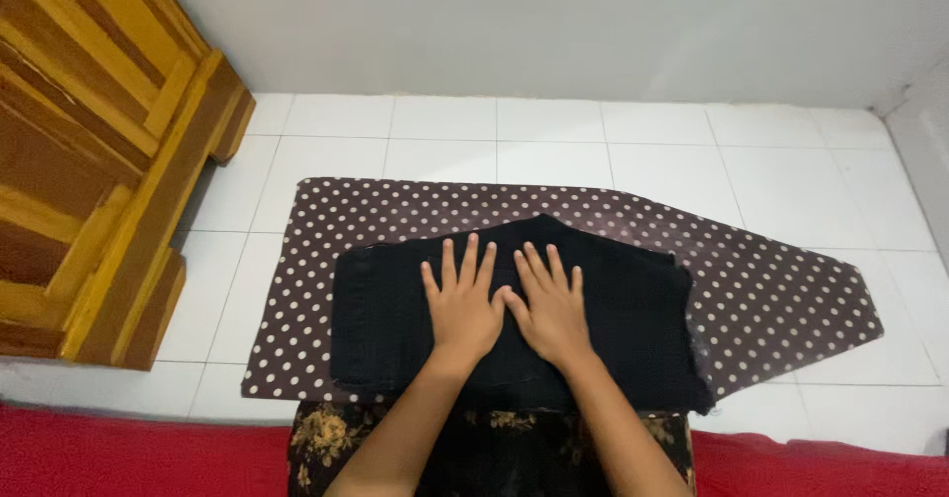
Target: The person folds a black denim jacket, a yellow t-shirt, and a red polo shirt on a polka-dotted ironing board. Each garment is smoothed, folded in half, then folded again into a compact rectangle and placed on a nearby red bed.
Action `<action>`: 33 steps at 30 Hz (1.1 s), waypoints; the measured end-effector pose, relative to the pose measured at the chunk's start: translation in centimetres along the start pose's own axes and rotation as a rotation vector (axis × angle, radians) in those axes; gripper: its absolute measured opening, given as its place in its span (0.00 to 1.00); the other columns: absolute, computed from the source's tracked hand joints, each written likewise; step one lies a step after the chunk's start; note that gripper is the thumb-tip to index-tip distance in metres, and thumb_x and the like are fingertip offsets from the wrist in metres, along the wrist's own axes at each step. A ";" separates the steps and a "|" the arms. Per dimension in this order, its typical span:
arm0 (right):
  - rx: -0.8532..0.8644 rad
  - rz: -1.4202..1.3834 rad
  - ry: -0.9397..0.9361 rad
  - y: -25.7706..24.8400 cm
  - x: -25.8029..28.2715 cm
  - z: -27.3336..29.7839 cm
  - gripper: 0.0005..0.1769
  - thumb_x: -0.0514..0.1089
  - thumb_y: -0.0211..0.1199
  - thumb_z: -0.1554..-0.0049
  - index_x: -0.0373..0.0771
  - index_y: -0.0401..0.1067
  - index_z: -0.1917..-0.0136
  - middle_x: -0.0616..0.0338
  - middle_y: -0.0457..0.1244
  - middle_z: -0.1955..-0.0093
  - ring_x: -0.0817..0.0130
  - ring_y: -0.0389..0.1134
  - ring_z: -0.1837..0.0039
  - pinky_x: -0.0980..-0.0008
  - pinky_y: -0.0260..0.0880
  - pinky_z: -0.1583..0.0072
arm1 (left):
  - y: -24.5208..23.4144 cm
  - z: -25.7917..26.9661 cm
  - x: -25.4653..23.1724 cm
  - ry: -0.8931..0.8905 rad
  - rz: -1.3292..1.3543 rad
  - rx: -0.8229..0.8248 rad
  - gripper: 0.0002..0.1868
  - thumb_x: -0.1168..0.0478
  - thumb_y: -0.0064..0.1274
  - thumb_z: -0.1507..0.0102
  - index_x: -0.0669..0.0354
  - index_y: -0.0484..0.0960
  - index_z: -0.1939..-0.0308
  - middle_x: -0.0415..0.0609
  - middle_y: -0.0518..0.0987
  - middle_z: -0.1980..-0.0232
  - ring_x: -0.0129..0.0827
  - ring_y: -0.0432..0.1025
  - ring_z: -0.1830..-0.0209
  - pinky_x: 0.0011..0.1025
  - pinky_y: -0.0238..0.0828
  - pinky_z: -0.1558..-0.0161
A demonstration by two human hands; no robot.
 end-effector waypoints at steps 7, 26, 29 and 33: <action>-0.017 0.285 0.234 -0.2 -11.4 3.3 0.42 0.75 0.36 0.40 0.62 0.40 0.18 0.64 0.35 0.14 0.61 0.33 0.16 0.34 0.30 0.25 | 2.6 -0.6 0.6 -0.049 -0.029 0.184 0.38 0.38 0.37 0.32 0.44 0.51 0.21 0.45 0.41 0.17 0.51 0.28 0.18 0.61 0.20 0.26; -0.056 0.205 0.627 -2.4 -21.1 9.5 0.43 0.69 0.46 0.40 0.54 0.44 0.18 0.54 0.38 0.15 0.53 0.34 0.16 0.32 0.31 0.24 | -8.7 7.7 14.1 -0.512 0.147 0.103 0.62 0.33 0.64 0.48 0.60 0.49 0.22 0.60 0.61 0.25 0.52 0.58 0.26 0.48 0.63 0.32; -0.239 0.110 0.648 -5.4 -17.7 8.7 0.48 0.61 0.57 0.41 0.40 0.44 0.18 0.37 0.37 0.16 0.45 0.34 0.17 0.39 0.35 0.24 | -6.7 7.8 16.6 -0.643 0.357 0.135 0.57 0.44 0.73 0.50 0.63 0.59 0.27 0.62 0.77 0.39 0.51 0.74 0.41 0.42 0.73 0.42; -0.634 -0.325 0.285 -6.8 -6.3 5.4 0.39 0.47 0.59 0.34 0.27 0.50 0.19 0.38 0.46 0.15 0.48 0.43 0.13 0.53 0.41 0.17 | -4.0 6.2 20.0 -0.705 0.734 0.118 0.45 0.55 0.77 0.55 0.73 0.72 0.41 0.61 0.84 0.51 0.45 0.83 0.57 0.37 0.82 0.55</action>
Point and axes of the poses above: each hand's wrist, its own z-axis away from the middle knuckle, its own y-axis out of the palm, x = y × z, the point moved 7 cm from there along -z, towards the middle knuckle
